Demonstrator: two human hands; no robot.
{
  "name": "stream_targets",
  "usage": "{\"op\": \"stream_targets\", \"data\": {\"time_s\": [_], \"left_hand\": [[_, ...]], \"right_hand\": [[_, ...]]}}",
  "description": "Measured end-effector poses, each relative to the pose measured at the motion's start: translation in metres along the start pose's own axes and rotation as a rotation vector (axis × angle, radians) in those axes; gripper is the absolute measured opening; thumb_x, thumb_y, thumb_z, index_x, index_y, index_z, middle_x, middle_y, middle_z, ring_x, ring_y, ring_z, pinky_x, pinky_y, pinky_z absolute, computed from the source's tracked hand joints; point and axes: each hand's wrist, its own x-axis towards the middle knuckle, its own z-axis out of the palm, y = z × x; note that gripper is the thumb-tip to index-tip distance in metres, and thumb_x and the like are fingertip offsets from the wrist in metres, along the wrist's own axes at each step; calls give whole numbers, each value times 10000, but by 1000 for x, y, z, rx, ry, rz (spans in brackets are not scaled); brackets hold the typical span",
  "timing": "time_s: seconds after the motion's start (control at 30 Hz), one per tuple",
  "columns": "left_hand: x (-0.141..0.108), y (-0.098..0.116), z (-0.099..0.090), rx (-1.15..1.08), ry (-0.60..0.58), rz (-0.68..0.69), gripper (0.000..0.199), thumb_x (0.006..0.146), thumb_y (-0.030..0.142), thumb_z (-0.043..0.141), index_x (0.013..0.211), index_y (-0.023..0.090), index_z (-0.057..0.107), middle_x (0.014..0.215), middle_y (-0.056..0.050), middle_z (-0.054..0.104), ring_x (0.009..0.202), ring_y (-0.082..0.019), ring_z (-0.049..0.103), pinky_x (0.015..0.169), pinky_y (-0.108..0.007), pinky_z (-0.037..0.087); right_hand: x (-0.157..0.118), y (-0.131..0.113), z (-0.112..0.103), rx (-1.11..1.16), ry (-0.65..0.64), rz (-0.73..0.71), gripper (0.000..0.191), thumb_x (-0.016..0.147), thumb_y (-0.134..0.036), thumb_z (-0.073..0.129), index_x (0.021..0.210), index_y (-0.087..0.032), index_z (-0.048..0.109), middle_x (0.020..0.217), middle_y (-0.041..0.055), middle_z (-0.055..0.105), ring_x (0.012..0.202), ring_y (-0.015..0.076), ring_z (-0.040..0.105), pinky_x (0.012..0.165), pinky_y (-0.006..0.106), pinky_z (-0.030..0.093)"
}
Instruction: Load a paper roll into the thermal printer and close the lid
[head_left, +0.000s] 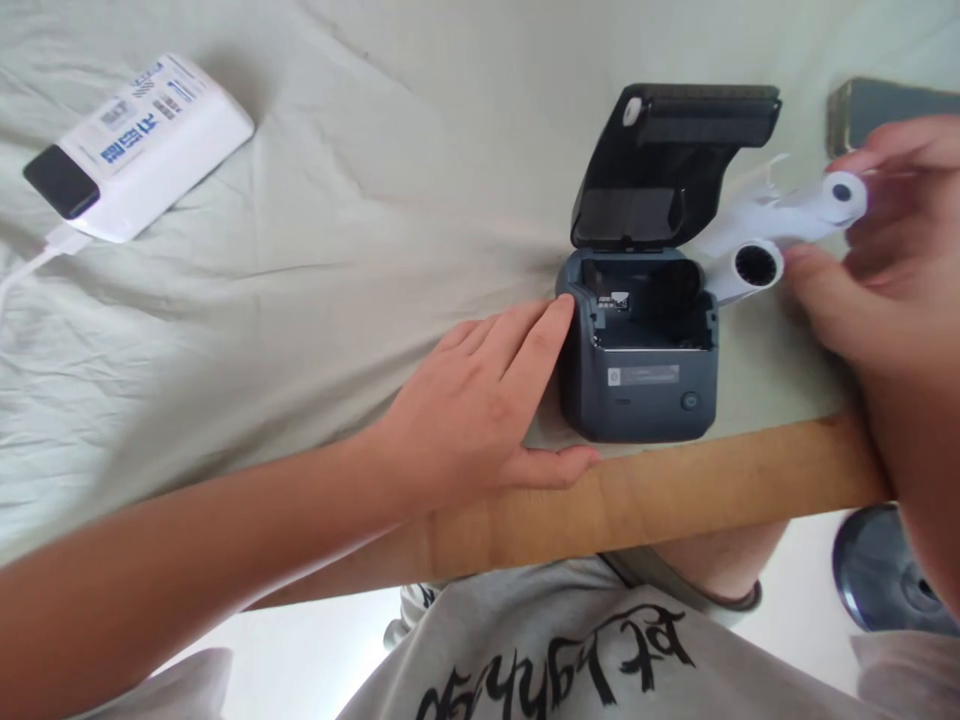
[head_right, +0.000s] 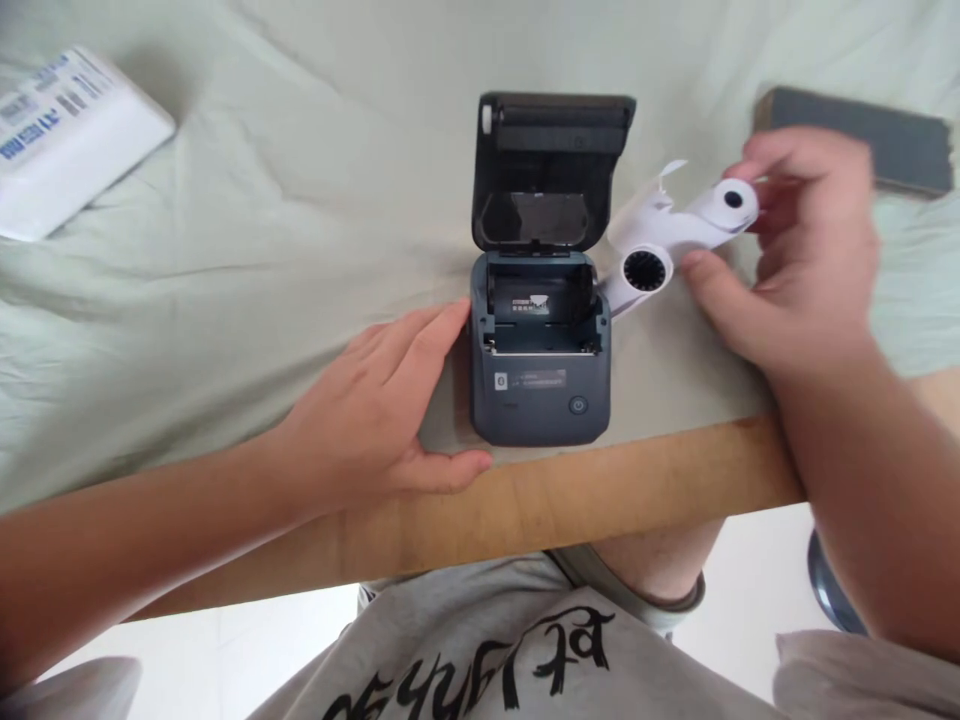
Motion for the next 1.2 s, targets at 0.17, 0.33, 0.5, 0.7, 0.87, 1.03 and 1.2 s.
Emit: {"op": "stream_targets", "data": {"time_s": [0.17,0.33,0.5,0.7,0.87,1.03,1.2], "left_hand": [[3,3,-5,-5,-13,-6,1073,1025,656,817,1832,69,422,1753,-289,698,1593,-470,731,1283,-565,634],[1,-3,-7,6,-47,-1,1060,1059,696,749,1840,63,412,1740,-295,704,1581,-473,738,1290,-584,629],[-3,-12,-8,-35,-51,31,1059,1121,778,641,1870,76,381,1789,-316,658,1632,-493,701,1316,-626,614],[-4,-14,-9,-20,-70,31,1010,1173,755,558,1871,53,358,1821,-339,626,1657,-485,684,1319,-633,614],[-4,-13,-11,-19,-59,42,986,1178,735,572,1869,59,376,1817,-329,636,1662,-476,685,1323,-616,617],[-4,-11,-9,-21,-88,4,1001,1147,748,587,1869,89,368,1815,-314,641,1665,-478,680,1333,-631,605],[-6,-15,-8,-20,-31,52,978,1148,683,620,1881,97,345,1808,-321,641,1627,-488,702,1303,-640,627]], "right_hand": [[-1,16,14,19,-49,-156,894,965,-806,914,1682,-500,476,1402,80,740,967,179,718,814,417,493],[-10,-7,14,-88,-22,36,800,929,-720,915,1567,-363,593,1229,108,791,893,207,687,817,439,529],[-11,-22,12,-144,-43,59,558,981,-617,848,1437,-320,724,1347,130,767,1103,258,738,942,470,613],[-11,-19,14,-85,-47,44,731,976,-653,886,1592,-379,602,1320,103,779,917,196,684,836,422,565],[-12,-11,16,-67,-64,49,822,913,-687,940,1585,-362,594,1247,88,765,854,164,636,769,375,490],[-15,-14,16,1,-78,131,932,935,-667,930,1661,-420,400,1242,71,755,901,192,700,780,379,542],[-16,-24,16,-57,-55,153,585,970,-529,885,1469,-330,650,1352,116,739,984,193,677,856,418,563]]}}
